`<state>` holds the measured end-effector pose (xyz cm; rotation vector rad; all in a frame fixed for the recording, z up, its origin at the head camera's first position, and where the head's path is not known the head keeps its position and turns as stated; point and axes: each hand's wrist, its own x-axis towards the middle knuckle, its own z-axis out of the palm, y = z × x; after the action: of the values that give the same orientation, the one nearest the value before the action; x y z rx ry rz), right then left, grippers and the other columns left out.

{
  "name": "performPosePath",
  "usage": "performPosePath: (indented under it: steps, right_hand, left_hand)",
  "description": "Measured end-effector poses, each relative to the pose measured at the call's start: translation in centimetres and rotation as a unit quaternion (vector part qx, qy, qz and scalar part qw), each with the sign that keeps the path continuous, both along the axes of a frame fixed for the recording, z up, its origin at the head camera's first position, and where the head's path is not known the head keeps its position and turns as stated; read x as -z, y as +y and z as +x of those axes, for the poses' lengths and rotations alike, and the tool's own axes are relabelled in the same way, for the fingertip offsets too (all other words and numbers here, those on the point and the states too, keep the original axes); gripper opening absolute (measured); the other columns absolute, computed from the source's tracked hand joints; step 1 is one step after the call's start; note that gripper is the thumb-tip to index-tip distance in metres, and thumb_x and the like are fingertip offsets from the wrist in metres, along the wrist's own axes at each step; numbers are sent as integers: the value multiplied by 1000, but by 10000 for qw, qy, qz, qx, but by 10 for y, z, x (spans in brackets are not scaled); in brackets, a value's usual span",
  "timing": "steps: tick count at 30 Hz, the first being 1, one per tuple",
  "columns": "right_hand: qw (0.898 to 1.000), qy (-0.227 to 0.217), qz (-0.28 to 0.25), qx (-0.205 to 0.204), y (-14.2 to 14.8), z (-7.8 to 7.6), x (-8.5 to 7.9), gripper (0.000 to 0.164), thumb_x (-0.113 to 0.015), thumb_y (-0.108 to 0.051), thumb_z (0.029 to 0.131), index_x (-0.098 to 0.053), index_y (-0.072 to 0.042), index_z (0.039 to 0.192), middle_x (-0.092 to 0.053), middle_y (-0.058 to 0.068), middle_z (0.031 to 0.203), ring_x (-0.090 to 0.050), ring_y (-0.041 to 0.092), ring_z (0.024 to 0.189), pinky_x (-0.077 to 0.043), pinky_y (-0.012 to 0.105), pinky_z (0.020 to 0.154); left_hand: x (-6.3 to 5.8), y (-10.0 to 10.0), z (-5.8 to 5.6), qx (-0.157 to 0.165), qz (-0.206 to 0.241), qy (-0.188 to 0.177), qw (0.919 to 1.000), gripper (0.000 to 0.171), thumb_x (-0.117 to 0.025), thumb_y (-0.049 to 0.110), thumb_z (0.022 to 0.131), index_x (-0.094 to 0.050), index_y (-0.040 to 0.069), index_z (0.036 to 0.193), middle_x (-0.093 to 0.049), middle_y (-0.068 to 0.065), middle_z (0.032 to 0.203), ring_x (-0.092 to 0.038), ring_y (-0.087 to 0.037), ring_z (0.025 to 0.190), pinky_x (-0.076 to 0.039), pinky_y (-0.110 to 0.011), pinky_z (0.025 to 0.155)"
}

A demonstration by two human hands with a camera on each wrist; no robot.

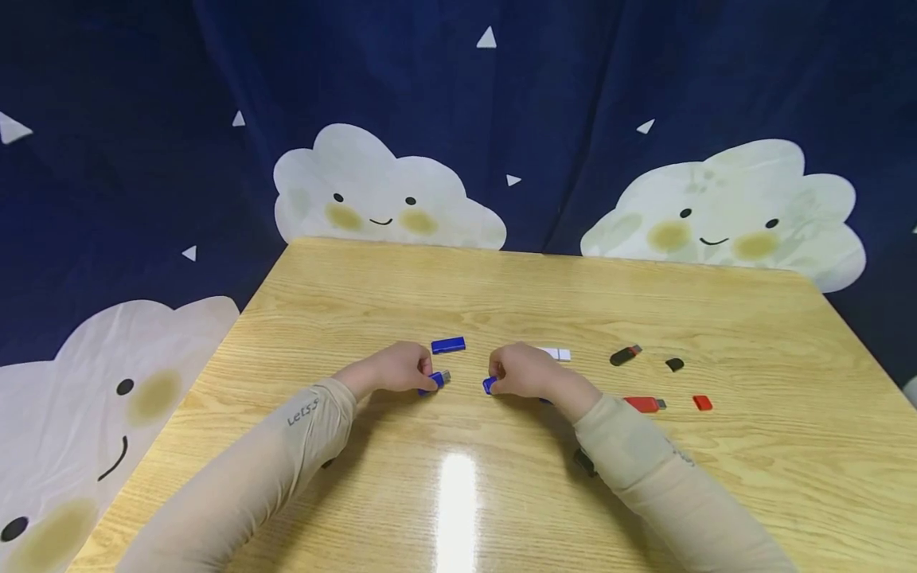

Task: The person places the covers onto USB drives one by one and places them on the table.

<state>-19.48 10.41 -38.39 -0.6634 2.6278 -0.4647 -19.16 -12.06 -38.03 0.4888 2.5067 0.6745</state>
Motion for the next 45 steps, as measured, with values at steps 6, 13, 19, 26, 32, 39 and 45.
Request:
performPosePath:
  steps: [6, 13, 19, 26, 32, 39, 45]
  right_hand:
    - [9992, 118, -273, -252, 6, 3, 1, 16, -67, -11, 77, -53, -12, 69, -48, -2, 66, -45, 13, 63, -34, 24, 58]
    - [9966, -22, -825, 77, 26, 7, 0, 16, -69, -8, 77, -54, -8, 72, -48, -2, 66, -44, 11, 62, -36, 24, 59]
    - [9922, -56, -1094, 590, 51, 15, -9, 15, -70, -11, 80, -56, -8, 77, -50, -3, 65, -44, 11, 60, -37, 25, 59]
    - [9817, -385, -1497, 1116, 71, 24, -18, 11, -68, -14, 83, -62, -4, 84, -54, -2, 69, -48, 12, 65, -40, 26, 58]
    - [9744, -698, -1648, 1360, 80, 30, -21, 11, -63, -12, 86, -63, -2, 89, -56, 0, 69, -50, 13, 63, -42, 26, 54]
    - [9664, -897, -1861, 1531, 84, 36, -27, 15, -61, -11, 87, -63, 1, 95, -58, 4, 73, -54, 16, 68, -49, 34, 63]
    - [9619, -1013, -1870, 1717, 86, 40, -31, 19, -60, -11, 88, -63, 3, 100, -63, 12, 82, -58, 15, 72, -52, 35, 67]
  left_hand:
    - [1, 5, -1, 98, 79, 76, 9999, 18, -67, 18, 84, -53, 9, 76, -49, 3, 70, -44, -11, 64, -36, -21, 62]
    - [-3, 14, -1, 223, 318, 89, 9992, 17, -67, 19, 84, -56, 7, 81, -53, 3, 70, -47, -10, 64, -38, -21, 63]
    - [-9, 26, 3, 228, 783, -253, 9963, 13, -66, 15, 85, -57, 5, 87, -60, -1, 68, -50, -9, 59, -39, -19, 57]
    - [-11, 44, 7, 158, 1331, -348, 9904, 11, -65, 12, 86, -59, 4, 91, -66, -10, 78, -59, -20, 67, -40, -19, 55]
    - [-13, 58, 7, 51, 1663, -337, 9855, 13, -65, 14, 87, -62, 4, 95, -65, -4, 80, -56, -12, 70, -41, -19, 61]
    - [-18, 73, 9, -83, 1829, -332, 9825, 15, -65, 16, 87, -64, 6, 99, -64, -4, 86, -54, -9, 75, -43, -20, 65]
    - [-20, 80, 11, -109, 1910, -393, 9807, 17, -65, 17, 87, -65, 5, 100, -63, -4, 87, -54, -9, 76, -43, -20, 65]
